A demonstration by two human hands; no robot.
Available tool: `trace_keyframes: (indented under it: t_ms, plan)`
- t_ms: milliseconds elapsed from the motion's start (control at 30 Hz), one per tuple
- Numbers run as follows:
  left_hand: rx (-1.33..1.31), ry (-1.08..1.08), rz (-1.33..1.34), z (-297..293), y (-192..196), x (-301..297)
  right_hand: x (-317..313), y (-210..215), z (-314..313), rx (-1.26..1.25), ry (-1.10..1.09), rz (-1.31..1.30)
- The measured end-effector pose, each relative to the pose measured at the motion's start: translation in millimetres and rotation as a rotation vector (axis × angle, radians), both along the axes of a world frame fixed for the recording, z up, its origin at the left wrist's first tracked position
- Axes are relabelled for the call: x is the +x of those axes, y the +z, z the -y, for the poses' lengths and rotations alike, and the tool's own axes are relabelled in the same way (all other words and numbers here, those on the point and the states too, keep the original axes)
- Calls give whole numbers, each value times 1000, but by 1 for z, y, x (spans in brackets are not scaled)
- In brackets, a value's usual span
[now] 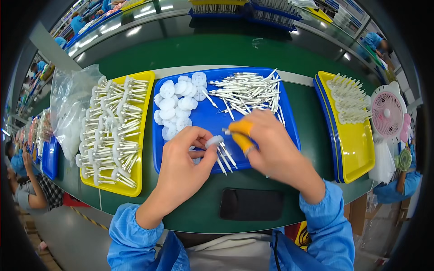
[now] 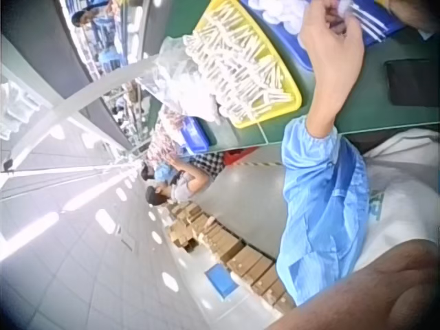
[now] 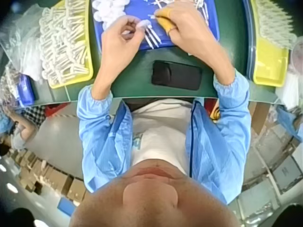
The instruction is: The person inserts white plastic rods into white circular plastic caps using a yellow-handled tool. They pick up a cap and a rod, use the tool to push the rod into the cap, and place the assembled unit into a yellow tray. The process is repeated continuously throughout the clip.
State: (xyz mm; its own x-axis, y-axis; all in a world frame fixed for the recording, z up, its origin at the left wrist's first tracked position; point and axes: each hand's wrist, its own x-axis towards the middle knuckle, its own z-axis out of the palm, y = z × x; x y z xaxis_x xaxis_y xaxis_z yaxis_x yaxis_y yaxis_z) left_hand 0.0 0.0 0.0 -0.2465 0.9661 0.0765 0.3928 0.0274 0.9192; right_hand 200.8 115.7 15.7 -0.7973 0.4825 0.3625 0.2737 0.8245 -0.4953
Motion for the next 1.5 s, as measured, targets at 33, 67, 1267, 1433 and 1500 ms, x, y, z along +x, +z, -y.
trace_keyframes:
  t_ms: [33, 67, 1267, 1433, 1500]
  plan:
    - [23, -7, -14, 0, 0, 2, 6, 8, 14, -83, 16, -19]
    - [46, -13, -27, 1, -1, 4, 10, 10, 23, -167, 31, -37]
    - [224, -19, -274, 7, -4, 19, -3, -19, 49, -74, -139, -211]
    - [212, 6, -287, 6, -9, 18, -9, -16, 41, -201, -186, -143]
    - [237, 58, -294, 4, -10, 9, -18, -7, 28, -338, -222, -119]
